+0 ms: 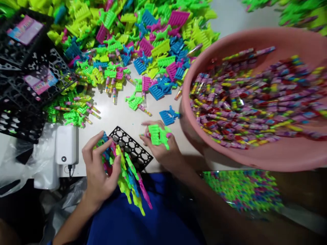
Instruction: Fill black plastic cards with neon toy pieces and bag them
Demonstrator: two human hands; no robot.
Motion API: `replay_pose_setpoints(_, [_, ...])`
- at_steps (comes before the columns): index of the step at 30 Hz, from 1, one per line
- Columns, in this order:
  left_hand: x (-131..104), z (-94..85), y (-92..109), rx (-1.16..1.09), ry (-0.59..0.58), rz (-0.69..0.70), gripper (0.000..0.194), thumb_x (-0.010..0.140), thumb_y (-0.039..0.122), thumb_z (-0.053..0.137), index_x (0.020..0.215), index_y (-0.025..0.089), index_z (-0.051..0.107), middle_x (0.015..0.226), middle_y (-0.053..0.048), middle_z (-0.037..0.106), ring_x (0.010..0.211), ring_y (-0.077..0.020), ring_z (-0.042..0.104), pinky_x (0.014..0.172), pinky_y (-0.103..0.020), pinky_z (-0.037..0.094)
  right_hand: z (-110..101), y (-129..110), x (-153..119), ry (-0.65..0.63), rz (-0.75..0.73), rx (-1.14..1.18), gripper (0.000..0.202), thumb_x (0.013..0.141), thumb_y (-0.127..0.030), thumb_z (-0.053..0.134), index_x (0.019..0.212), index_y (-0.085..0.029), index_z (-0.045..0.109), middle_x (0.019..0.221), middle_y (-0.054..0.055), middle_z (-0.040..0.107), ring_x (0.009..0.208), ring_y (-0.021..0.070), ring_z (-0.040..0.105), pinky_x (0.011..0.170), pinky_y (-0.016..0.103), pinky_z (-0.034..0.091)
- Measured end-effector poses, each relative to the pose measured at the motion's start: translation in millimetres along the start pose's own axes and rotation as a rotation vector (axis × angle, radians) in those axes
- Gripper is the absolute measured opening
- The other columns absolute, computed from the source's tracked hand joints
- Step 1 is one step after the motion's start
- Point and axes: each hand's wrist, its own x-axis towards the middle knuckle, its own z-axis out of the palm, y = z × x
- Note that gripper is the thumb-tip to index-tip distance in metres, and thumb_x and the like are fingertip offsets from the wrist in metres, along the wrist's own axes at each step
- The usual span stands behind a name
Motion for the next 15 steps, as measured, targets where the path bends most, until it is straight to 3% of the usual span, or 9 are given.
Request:
replay_pose_setpoints(2, [-0.1, 0.0, 0.2, -0.011, -0.006, -0.009, 0.042, 0.104, 0.026, 0.068, 0.145, 0.023, 0.059, 0.154, -0.013, 0.056, 0.149, -0.0269, 0.053, 0.126, -0.045, 0.044, -3.7, -0.5, -22.3, -0.057, 0.052, 0.060, 0.005, 0.104, -0.024, 0.068, 0.108, -0.023, 0.068, 0.106, 0.004, 0.069, 0.087, 0.0194, 0.071, 0.080, 0.035, 0.062])
replay_pose_setpoints(4, [-0.3, -0.1, 0.5, -0.019, -0.011, -0.020, 0.043, 0.103, 0.026, 0.069, 0.145, 0.024, 0.059, 0.155, -0.013, 0.056, 0.149, -0.0283, 0.052, 0.126, -0.047, 0.044, -6.9, -2.6, -38.3, -0.132, 0.058, 0.097, 0.005, 0.106, -0.024, 0.066, 0.103, -0.023, 0.070, 0.105, 0.006, 0.072, 0.092, 0.0212, 0.073, 0.083, 0.036, 0.063])
replay_pose_setpoints(7, [-0.2, -0.1, 1.3, -0.015, -0.017, -0.037, 0.044, 0.102, 0.026, 0.070, 0.145, 0.025, 0.059, 0.156, -0.012, 0.055, 0.150, -0.0296, 0.052, 0.127, -0.049, 0.043, -6.7, -3.4, -53.1, -0.203, 0.010, 0.154, 0.010, 0.108, -0.022, 0.063, 0.109, -0.025, 0.072, 0.110, 0.006, 0.077, 0.104, 0.0227, 0.076, 0.093, 0.040, 0.065])
replay_pose_setpoints(10, [0.0, -0.1, 1.7, -0.011, -0.017, -0.044, 0.045, 0.102, 0.025, 0.071, 0.145, 0.026, 0.060, 0.157, -0.012, 0.055, 0.150, -0.0300, 0.052, 0.127, -0.050, 0.043, -1.7, 1.5, -62.1, -0.225, -0.046, 0.167, 0.013, 0.107, -0.018, 0.062, 0.110, -0.027, 0.070, 0.108, 0.004, 0.078, 0.102, 0.0209, 0.078, 0.093, 0.038, 0.066])
replay_pose_setpoints(15, [-0.7, -0.9, 3.1, 0.003, -0.023, -0.046, 0.045, 0.102, 0.026, 0.070, 0.146, 0.027, 0.059, 0.156, -0.011, 0.056, 0.150, -0.0314, 0.053, 0.127, -0.054, 0.044, -3.7, 10.6, -68.0, -0.302, -0.309, -0.030, 0.032, 0.103, -0.008, 0.050, 0.126, -0.024, 0.064, 0.109, 0.008, 0.076, 0.101, 0.0243, 0.074, 0.088, 0.040, 0.066])
